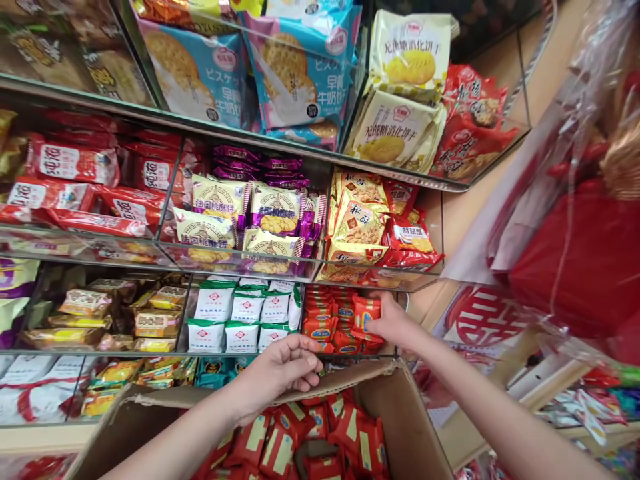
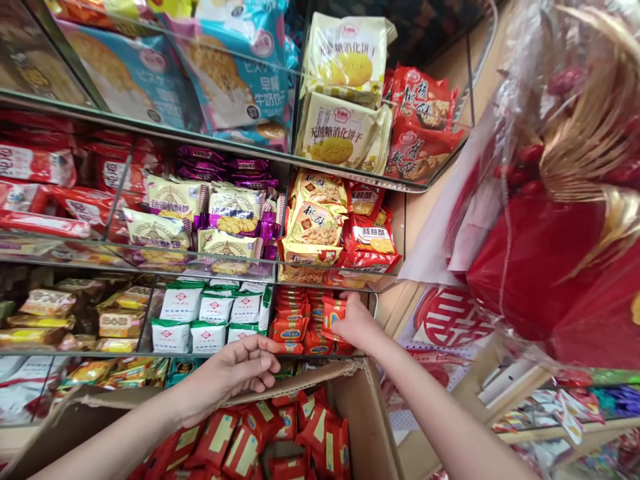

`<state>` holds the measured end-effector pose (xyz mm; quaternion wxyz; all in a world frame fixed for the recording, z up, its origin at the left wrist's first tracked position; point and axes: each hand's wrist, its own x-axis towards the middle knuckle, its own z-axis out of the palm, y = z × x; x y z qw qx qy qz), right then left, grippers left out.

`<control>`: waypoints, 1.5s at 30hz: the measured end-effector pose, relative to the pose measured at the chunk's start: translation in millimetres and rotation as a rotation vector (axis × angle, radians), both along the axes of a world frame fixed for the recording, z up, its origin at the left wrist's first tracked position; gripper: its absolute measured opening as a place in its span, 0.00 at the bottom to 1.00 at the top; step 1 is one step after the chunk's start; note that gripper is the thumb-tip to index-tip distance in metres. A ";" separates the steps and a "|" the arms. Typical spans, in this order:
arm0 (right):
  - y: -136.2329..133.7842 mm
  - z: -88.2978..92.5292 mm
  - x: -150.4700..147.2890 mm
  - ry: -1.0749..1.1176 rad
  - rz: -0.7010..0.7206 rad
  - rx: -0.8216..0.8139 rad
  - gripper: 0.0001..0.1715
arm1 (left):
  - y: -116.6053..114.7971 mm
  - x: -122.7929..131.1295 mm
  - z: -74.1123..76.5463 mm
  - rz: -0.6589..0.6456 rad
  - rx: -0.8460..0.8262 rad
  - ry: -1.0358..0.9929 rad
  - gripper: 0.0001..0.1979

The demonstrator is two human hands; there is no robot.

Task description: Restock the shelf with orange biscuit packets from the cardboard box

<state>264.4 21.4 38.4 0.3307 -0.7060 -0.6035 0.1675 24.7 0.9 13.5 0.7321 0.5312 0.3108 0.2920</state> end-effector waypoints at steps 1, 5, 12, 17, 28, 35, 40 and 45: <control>2.5 -1.3 1.5 -0.088 0.030 -0.033 0.32 | -0.9 0.1 0.9 0.003 -0.003 0.005 0.17; 14.7 -4.5 2.2 -0.375 0.167 -0.112 0.37 | -3.1 0.5 1.8 0.008 0.005 0.023 0.18; 27.0 -10.4 -2.0 -0.565 0.270 -0.044 0.28 | -5.0 -0.5 -0.9 0.011 0.002 -0.009 0.15; 27.4 -19.2 -2.7 -0.539 0.100 -0.010 0.25 | -5.3 -0.3 0.4 0.009 0.020 0.001 0.15; 32.7 -29.2 -8.1 -0.452 0.136 0.021 0.25 | -5.5 -1.0 -4.1 -0.012 0.039 -0.012 0.15; 37.2 -32.5 -2.0 -0.440 0.179 0.048 0.27 | -4.2 -1.1 -6.2 0.010 0.026 -0.010 0.14; 4.1 -6.3 -2.2 -0.395 0.120 0.173 0.22 | -3.4 -2.2 -6.2 0.008 0.016 -0.011 0.14; -80.2 -17.7 -43.9 -0.278 0.543 0.268 0.09 | -3.7 -1.1 -5.5 0.024 0.017 -0.018 0.14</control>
